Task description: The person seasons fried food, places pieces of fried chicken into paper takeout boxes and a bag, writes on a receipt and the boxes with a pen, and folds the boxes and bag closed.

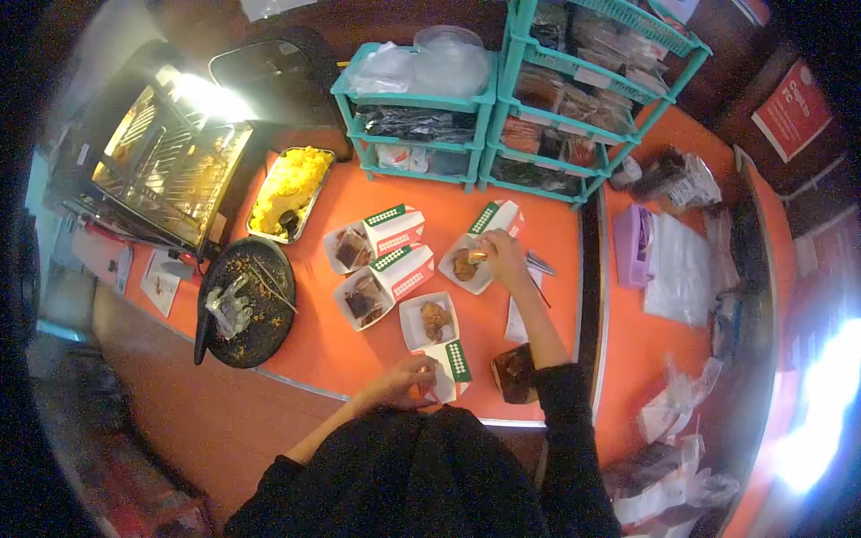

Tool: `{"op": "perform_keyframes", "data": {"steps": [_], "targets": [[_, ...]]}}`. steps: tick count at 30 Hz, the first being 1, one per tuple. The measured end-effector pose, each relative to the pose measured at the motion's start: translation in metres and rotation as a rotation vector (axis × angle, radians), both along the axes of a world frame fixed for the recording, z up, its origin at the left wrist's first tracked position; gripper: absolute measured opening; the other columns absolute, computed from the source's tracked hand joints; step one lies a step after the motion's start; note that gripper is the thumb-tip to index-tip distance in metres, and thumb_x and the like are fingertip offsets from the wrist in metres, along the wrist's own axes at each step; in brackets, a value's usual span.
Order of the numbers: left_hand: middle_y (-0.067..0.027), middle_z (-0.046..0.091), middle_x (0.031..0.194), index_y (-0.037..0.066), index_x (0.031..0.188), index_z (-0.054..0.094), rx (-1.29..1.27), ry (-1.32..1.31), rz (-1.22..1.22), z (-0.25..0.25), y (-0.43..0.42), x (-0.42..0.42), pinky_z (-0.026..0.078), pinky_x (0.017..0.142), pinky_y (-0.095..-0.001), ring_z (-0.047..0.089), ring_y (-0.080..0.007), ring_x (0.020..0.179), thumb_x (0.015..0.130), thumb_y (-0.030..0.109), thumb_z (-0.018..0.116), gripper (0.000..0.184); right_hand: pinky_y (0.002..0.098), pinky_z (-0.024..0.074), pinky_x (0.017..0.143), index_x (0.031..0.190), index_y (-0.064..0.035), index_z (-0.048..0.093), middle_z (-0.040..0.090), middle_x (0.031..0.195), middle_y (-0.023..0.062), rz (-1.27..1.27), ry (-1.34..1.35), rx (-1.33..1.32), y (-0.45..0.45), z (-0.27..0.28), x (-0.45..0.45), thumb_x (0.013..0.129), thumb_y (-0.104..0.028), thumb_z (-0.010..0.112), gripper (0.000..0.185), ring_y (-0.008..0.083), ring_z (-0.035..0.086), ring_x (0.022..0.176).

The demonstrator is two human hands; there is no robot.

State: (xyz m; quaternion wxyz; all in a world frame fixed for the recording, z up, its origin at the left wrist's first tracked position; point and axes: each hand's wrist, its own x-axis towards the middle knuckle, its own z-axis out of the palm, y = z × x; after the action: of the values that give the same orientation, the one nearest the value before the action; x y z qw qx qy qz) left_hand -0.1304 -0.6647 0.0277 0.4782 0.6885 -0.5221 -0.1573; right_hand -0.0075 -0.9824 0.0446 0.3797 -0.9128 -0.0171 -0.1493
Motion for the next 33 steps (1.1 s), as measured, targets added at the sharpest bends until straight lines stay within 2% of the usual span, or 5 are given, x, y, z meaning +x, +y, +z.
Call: {"op": "perform_keyframes", "data": {"steps": [10, 16, 21, 26, 33], "targets": [[-0.0060, 0.055, 0.093, 0.011, 0.087, 0.061, 0.069, -0.038, -0.057, 0.004, 0.011, 0.005, 0.035, 0.104, -0.0472, 0.054, -0.0278, 0.101, 0.069, 0.021, 0.080, 0.028, 0.0387, 0.0474, 0.083, 0.104, -0.0055, 0.066, 0.064, 0.098, 0.0108, 0.233, 0.045, -0.012, 0.083, -0.010, -0.079, 0.093, -0.022, 0.056, 0.021, 0.0297, 0.061, 0.091], [-0.0073, 0.059, 0.098, 0.008, 0.088, 0.063, -0.102, 0.099, 0.133, 0.008, 0.031, 0.017, 0.039, 0.099, -0.0458, 0.056, -0.0273, 0.094, 0.071, 0.019, 0.079, 0.026, 0.0417, 0.0430, 0.086, 0.101, -0.0071, 0.057, 0.059, 0.105, 0.0094, 0.774, 0.627, -0.111, 0.101, 0.056, -0.157, 0.083, -0.033, 0.068, 0.033, 0.0295, 0.058, 0.101], [-0.0115, 0.055, 0.091, 0.002, 0.085, 0.055, 0.029, 0.243, 0.560, -0.025, 0.044, 0.011, 0.043, 0.080, -0.0394, 0.055, -0.0290, 0.085, 0.079, 0.018, 0.073, 0.024, 0.0425, 0.0414, 0.086, 0.097, -0.0081, 0.055, 0.055, 0.097, 0.0080, 0.119, 0.153, -0.123, 0.118, 0.017, -0.188, 0.068, -0.026, 0.076, 0.041, 0.0320, 0.055, 0.094], [-0.0136, 0.050, 0.097, 0.001, 0.092, 0.051, 0.090, 0.498, 0.939, -0.042, -0.026, 0.019, 0.041, 0.081, -0.0386, 0.052, -0.0284, 0.089, 0.090, 0.033, 0.062, 0.034, 0.0412, 0.0359, 0.094, 0.113, -0.0054, 0.057, 0.055, 0.098, 0.0117, -0.585, 0.326, 0.028, 0.159, -0.030, -0.180, 0.072, -0.039, 0.080, 0.057, 0.0305, 0.043, 0.114], [-0.0117, 0.050, 0.099, 0.002, 0.096, 0.051, 0.000, 0.848, 1.067, -0.066, -0.031, 0.019, 0.044, 0.074, -0.0335, 0.052, -0.0202, 0.085, 0.094, 0.042, 0.055, 0.040, 0.0402, 0.0404, 0.091, 0.101, -0.0016, 0.060, 0.058, 0.090, 0.0100, -0.443, 0.283, 1.039, 0.155, -0.047, -0.165, 0.070, -0.036, 0.082, 0.052, 0.0258, 0.047, 0.111]]}}
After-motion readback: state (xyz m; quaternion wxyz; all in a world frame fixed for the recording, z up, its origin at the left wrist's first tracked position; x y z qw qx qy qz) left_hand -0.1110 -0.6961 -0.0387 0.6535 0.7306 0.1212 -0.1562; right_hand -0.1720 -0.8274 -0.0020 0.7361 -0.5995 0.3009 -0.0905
